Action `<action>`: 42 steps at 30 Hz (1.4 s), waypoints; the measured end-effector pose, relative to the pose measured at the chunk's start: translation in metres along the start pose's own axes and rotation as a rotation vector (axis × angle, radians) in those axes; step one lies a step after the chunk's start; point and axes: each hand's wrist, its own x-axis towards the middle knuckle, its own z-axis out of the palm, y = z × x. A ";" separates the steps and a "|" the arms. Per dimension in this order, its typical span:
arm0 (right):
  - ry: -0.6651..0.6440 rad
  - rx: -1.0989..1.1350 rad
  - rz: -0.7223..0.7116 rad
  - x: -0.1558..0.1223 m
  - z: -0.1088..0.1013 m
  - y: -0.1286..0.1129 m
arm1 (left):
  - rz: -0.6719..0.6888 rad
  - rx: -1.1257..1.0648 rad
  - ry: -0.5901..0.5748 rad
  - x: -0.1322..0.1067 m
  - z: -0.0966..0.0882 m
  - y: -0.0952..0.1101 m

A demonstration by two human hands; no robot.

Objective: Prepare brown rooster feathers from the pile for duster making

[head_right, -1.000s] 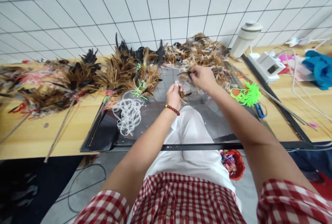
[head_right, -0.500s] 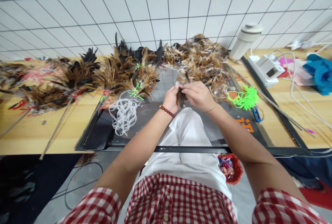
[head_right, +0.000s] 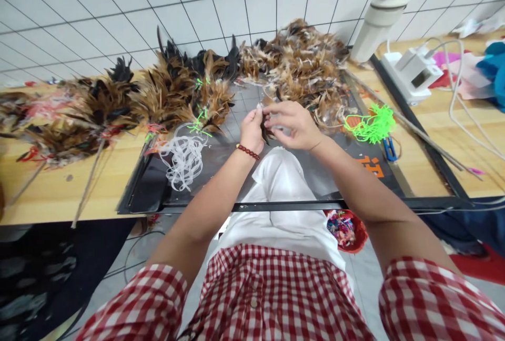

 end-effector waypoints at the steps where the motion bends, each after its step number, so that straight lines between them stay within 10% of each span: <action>1: 0.093 0.054 0.093 0.001 0.001 -0.002 | 0.015 0.021 -0.007 0.001 -0.001 0.000; 9: 0.294 0.707 0.478 0.012 0.021 0.007 | 0.071 0.076 -0.120 -0.005 -0.001 0.005; 16: 0.233 0.687 0.461 0.010 0.018 0.012 | 0.075 0.119 -0.162 -0.009 0.000 0.003; 27: 0.293 0.277 0.058 0.007 0.014 0.025 | 0.036 0.268 -0.232 -0.009 -0.001 0.002; 34: 0.405 0.592 0.276 0.010 0.023 0.029 | 0.024 0.273 -0.240 -0.009 -0.002 0.002; 42: 0.170 1.079 0.364 0.010 0.019 0.017 | -0.033 0.193 -0.303 -0.014 0.002 0.003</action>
